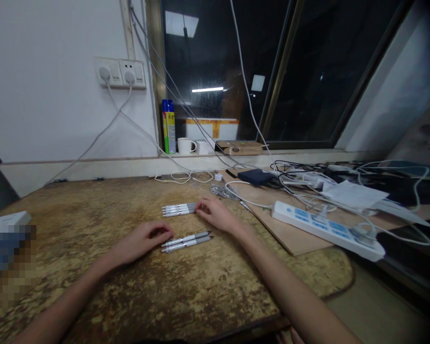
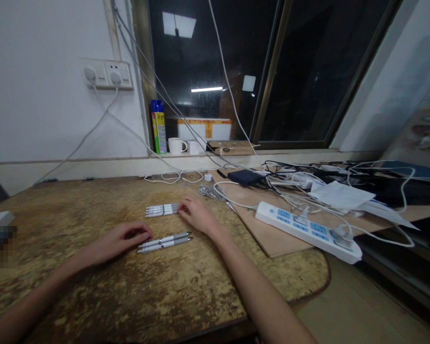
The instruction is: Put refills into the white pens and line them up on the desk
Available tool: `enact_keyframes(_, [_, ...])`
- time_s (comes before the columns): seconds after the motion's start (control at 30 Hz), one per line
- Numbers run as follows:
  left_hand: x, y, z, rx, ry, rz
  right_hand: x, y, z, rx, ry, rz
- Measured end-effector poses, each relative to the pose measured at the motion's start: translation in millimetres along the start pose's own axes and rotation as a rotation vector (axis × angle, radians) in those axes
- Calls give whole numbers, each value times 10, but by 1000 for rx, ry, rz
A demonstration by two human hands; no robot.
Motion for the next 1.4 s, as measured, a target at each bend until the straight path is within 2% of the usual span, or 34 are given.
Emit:
enact_keyframes(0.1, [1, -2, 34, -22, -5, -17, -16, 20, 30, 19, 42, -9])
enact_keyframes(0.37, [-43, 33, 98, -183, -64, -15, -65, 36, 42, 39, 124, -40])
enact_keyframes(0.6, [-42, 54, 77, -211, -33, -12, -87, 39, 36, 90, 152, -26])
enact_keyframes(0.8, [-34, 66, 92, -158, -16, -17, -126, 43, 87, 67, 134, -34])
enact_keyframes(0.9, [-34, 39, 64, -147, -74, 74, -117, 34, 87, 83, 110, -22])
enact_keyframes(1.03, [-12, -74, 81, -344, -390, 371, -88, -8, 18, 92, 54, 18])
enact_keyframes(1.1, [-14, -153, 115, -405, -567, 447, -78, -29, -41, 95, -5, 23])
enact_keyframes(1.23, [-76, -283, 148, -431, -694, 384, -64, -39, -163, 53, -107, 0])
enact_keyframes(1.33, [-126, -313, 105, -367, -656, 366, -60, -14, -216, 4, -161, -66])
enact_keyframes(1.4, [-143, -304, 67, -333, -578, 365, -58, 5, -234, 27, -151, -102])
Point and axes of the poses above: each hand's wrist, its own y-axis away from the middle knuckle, its own x-axis out of the back of the hand, z = x × y, the point moved 1 cm from there along -y, towards the middle knuckle, and after that the axes turned 13 degrees about z, right-handed, at the moved point
